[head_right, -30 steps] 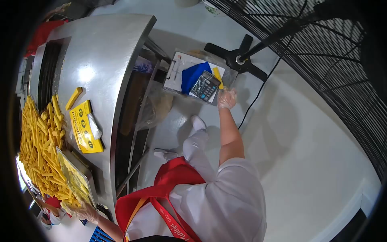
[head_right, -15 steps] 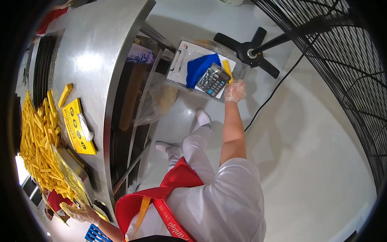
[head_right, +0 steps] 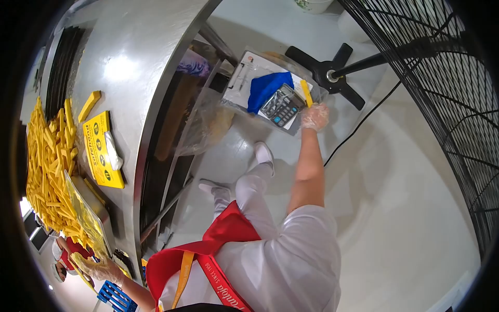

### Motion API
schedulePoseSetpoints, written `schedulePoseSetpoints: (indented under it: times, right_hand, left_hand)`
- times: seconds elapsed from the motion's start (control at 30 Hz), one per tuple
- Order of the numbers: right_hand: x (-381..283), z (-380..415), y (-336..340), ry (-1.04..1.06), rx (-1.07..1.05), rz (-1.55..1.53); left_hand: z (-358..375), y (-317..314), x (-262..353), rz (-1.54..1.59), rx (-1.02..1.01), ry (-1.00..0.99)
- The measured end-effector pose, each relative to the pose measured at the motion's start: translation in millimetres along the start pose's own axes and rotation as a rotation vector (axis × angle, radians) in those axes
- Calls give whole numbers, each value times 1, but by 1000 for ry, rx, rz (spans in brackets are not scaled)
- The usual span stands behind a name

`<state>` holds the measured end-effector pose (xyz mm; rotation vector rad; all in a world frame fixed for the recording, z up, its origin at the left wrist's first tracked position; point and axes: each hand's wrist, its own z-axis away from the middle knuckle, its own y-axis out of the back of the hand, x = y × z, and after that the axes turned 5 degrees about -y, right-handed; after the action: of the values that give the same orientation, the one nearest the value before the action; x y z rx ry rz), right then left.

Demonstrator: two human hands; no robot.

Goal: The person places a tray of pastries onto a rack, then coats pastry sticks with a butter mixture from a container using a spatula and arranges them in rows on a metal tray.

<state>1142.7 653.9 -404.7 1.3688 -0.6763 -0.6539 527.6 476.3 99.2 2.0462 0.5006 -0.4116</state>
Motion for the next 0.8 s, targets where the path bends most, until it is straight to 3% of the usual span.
schedulePoseSetpoints:
  times: [0.17,0.23,0.3,0.37,0.43,0.57,0.73,0.77,0.8]
  right_hand:
    - [33,7,92,91,60,-60]
    - [19,38,133,-29,117,-47]
    - [-3,89,219,403,457,-330]
    - [-42,139,272,650,416,-694]
    - [-89,197,314,893,251,-1110]
    - [-173,331,420,1414,-109,-1291]
    - [-238,466,499,2033,-385,-1022]
    - [-249,488,502,2062,-421,-1006]
    - [-259,508,503,2088,-458,-988]
  left_hand:
    - [3,20,-11,-73,40,57]
    - [-3,23,-3,167,121,114]
    - [26,16,-27,222,52,235]
    - [39,13,-21,718,29,668]
    - [13,32,-16,1109,-79,732]
    - [14,45,-37,1621,-199,834]
    - [48,48,-101,1811,-48,903]
    - [63,42,-116,1871,-36,919]
    - [91,22,-130,1947,99,843]
